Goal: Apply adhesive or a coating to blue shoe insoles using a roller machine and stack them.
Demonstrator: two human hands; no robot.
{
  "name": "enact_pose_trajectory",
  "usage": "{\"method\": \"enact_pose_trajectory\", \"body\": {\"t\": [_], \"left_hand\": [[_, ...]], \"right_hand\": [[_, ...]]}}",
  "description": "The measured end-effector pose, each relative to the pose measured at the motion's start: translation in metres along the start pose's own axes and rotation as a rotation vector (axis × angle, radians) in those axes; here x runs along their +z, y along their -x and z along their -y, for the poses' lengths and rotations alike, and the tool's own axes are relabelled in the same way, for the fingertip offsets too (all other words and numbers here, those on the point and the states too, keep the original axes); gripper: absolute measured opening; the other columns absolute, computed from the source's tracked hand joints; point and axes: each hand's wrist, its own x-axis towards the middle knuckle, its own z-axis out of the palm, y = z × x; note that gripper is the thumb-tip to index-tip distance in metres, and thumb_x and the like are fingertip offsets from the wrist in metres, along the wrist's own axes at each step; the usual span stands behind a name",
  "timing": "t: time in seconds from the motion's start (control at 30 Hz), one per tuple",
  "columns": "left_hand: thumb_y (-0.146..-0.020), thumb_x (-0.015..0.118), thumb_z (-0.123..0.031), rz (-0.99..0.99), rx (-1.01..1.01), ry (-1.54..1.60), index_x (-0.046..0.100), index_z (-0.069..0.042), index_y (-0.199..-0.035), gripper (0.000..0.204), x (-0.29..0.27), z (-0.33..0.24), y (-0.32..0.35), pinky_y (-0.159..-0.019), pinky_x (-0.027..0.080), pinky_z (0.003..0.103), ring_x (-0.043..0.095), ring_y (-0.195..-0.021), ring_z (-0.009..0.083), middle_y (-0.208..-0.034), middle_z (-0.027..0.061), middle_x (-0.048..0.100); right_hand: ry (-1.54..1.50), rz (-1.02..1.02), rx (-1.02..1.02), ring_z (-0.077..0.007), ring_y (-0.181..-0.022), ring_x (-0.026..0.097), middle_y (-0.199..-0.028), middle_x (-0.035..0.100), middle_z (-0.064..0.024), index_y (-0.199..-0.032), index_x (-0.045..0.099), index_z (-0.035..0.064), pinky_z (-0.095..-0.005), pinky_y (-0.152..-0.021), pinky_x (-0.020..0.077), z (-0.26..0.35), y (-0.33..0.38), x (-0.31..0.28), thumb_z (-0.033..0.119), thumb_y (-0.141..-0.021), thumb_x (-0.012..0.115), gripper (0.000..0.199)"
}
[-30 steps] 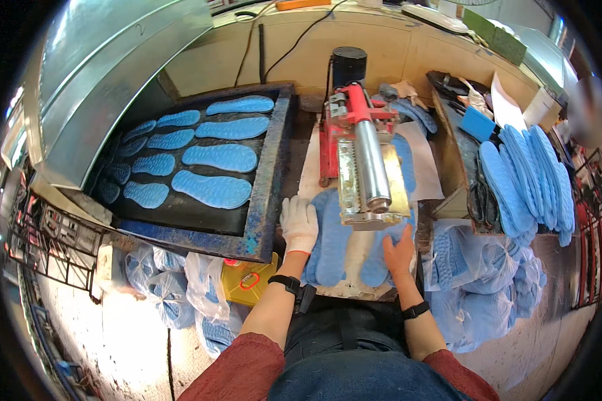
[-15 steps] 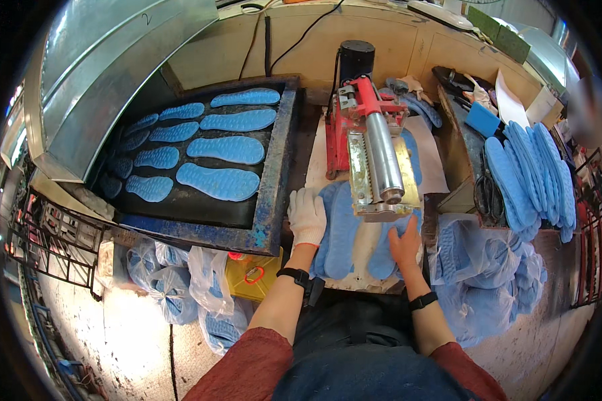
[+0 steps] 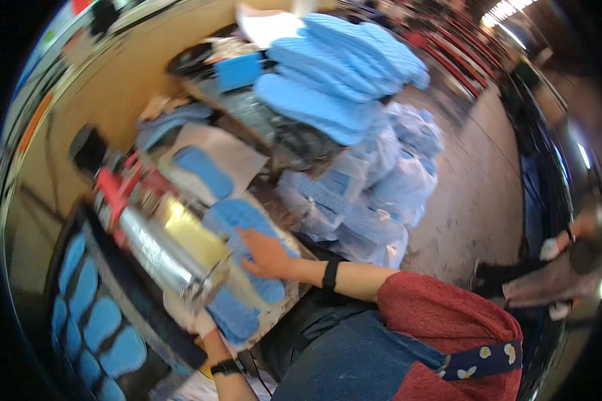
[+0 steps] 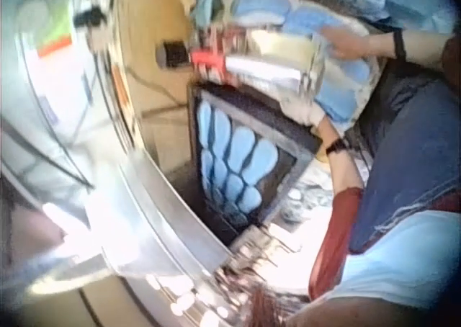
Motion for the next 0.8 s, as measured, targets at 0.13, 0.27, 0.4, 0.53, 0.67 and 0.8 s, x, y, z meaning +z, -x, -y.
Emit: {"method": "enact_pose_trajectory", "body": {"t": [0.13,0.27,0.4,0.53,0.67,0.8], "left_hand": [[-0.091,0.05,-0.011,0.069,-0.376,0.035,0.057,0.002,-0.115,0.027,0.081,-0.068,0.016,-0.083,0.051,0.033,0.059,-0.097,0.0238,-0.107,0.0137,0.061],[-0.091,0.051,-0.01,0.185,-0.421,-0.248,0.052,0.001,-0.121,0.032,0.081,-0.09,0.02,-0.087,0.049,0.034,0.058,-0.102,0.0268,-0.115,0.0152,0.058],[-0.091,0.052,-0.01,0.268,-0.435,-0.541,0.046,0.001,-0.128,0.039,0.09,-0.115,0.024,-0.092,0.047,0.035,0.056,-0.107,0.0297,-0.123,0.0168,0.054],[-0.091,0.053,-0.009,0.371,-0.367,-0.784,0.041,0.001,-0.135,0.047,0.075,-0.124,0.012,-0.096,0.046,0.037,0.054,-0.112,0.0327,-0.13,0.0183,0.051],[-0.089,0.053,-0.004,0.444,-0.166,-0.98,0.036,0.002,-0.14,0.054,0.034,-0.138,0.005,-0.1,0.043,0.042,0.051,-0.119,0.0375,-0.135,0.021,0.048],[-0.09,0.05,-0.005,0.596,-0.238,-0.677,0.035,0.004,-0.139,0.052,0.008,-0.159,0.03,-0.104,0.039,0.042,0.05,-0.121,0.0357,-0.135,0.0248,0.047]], "right_hand": [[-0.05,0.1,0.124,-0.0418,-0.106,0.056,-0.124,0.052,-0.025,-0.144,0.032,0.0062,-0.0471,-0.087,0.0491,-0.018,0.0,-0.036,0.022,-0.078,0.063,0.074],[-0.059,0.072,0.136,-0.0429,-0.106,0.055,-0.124,0.051,-0.0258,-0.145,0.03,0.0055,-0.0476,-0.087,0.0485,-0.021,0.003,-0.039,0.022,-0.078,0.064,0.077],[-0.13,0.145,0.201,-0.0421,-0.115,0.051,-0.129,0.047,-0.0272,-0.146,0.026,0.0024,-0.046,-0.094,0.0457,-0.008,-0.001,-0.041,0.021,-0.079,0.064,0.079],[-0.184,-0.049,0.251,-0.0393,-0.12,0.048,-0.132,0.048,-0.0242,-0.143,0.034,0.0036,-0.044,-0.099,0.0422,-0.006,0.023,-0.046,0.026,-0.087,0.06,0.066],[-0.183,0.056,0.705,-0.034,-0.113,0.056,-0.125,0.059,-0.016,-0.128,0.055,0.0081,-0.0415,-0.097,0.0445,-0.012,0.111,-0.161,0.033,-0.092,0.052,0.044],[0.004,-0.184,1.279,-0.0353,-0.108,0.059,-0.117,0.063,-0.0186,-0.117,0.064,0.01,-0.0423,-0.092,0.0469,-0.053,0.331,-0.27,0.035,-0.085,0.059,0.041]]}}
